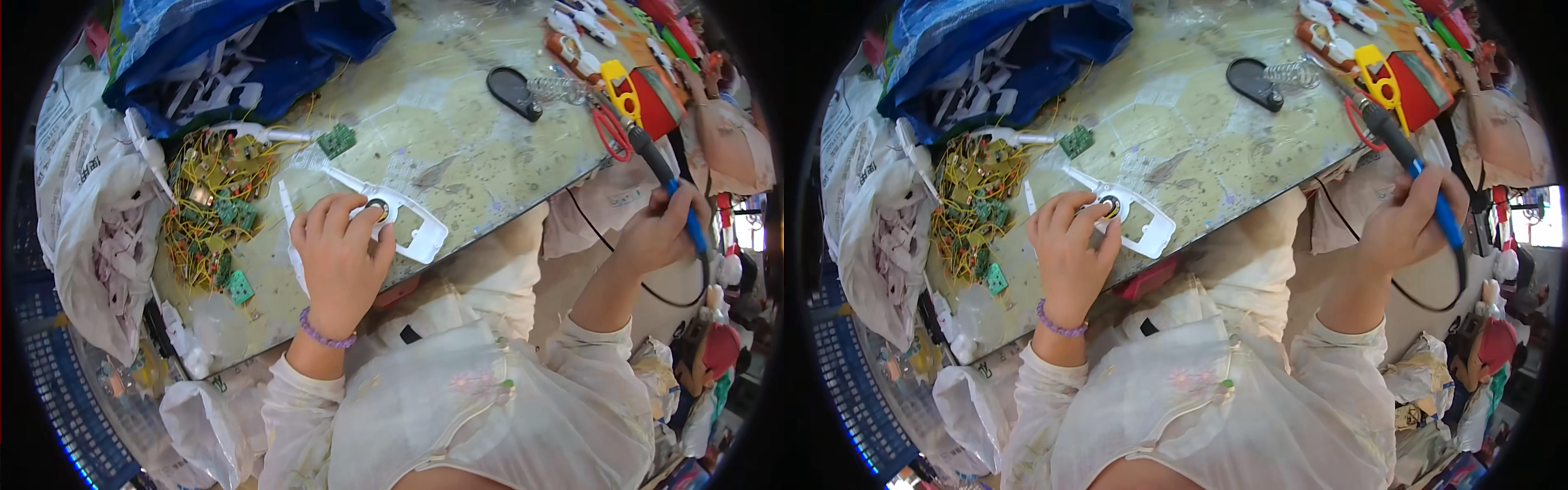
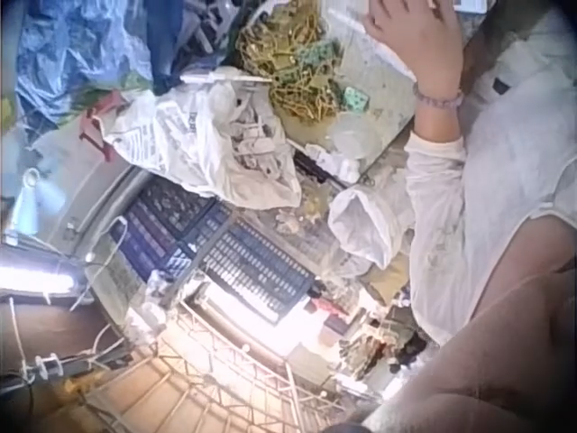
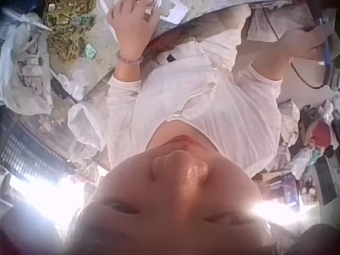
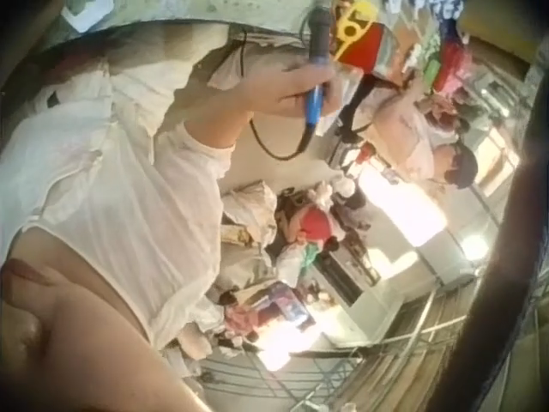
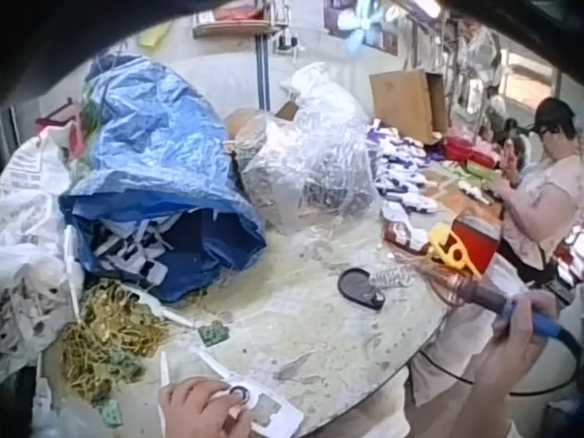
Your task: Soldering wires and electronic components onto small circuit boards at a manufacturing workbench.
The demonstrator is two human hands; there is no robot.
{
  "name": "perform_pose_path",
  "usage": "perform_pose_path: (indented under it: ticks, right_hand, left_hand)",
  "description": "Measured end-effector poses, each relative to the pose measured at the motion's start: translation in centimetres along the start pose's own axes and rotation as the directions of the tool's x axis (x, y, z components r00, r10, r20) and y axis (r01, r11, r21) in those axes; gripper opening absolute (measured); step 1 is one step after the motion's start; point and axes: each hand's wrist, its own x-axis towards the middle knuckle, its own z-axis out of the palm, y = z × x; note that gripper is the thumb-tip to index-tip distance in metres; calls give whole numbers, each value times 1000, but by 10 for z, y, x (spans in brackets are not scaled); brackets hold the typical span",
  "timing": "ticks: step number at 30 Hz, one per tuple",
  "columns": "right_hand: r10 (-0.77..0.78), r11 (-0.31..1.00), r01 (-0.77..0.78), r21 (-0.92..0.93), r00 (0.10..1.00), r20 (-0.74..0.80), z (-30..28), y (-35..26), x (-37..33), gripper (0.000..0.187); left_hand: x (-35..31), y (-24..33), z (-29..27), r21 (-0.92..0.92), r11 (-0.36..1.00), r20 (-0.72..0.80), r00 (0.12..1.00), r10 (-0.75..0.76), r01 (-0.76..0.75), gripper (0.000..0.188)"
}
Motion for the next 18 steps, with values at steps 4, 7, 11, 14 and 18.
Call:
perform_pose_path:
  ticks: [4, 7, 11, 14, 18]
  right_hand:
    - [-4, 975, 35, -220, 990, 142, 13, -5, 20, 10]
    - [154, 959, -54, -279, 923, 352, 41, 17, 19, 14]
    - [135, 851, 179, -494, 834, 535, 64, 38, 18, 25]
    - [53, 904, 150, -401, 890, 452, 66, 57, 6, 24]
    - [349, 933, -309, -184, 904, 247, 56, 50, -27, 21]
  left_hand:
    - [-2, 3, -6, -32, 999, 15, 1000, -5, 5, 25]
    - [-6, 1, -12, -42, 999, -19, 999, -27, 26, 24]
    - [-9, 1, -26, -76, 994, -68, 994, -89, 84, 20]
    - [-16, 17, -20, -223, 974, -13, 999, 32, -34, 19]
    - [-16, 44, -5, -237, 967, 178, 974, 138, -93, 33]
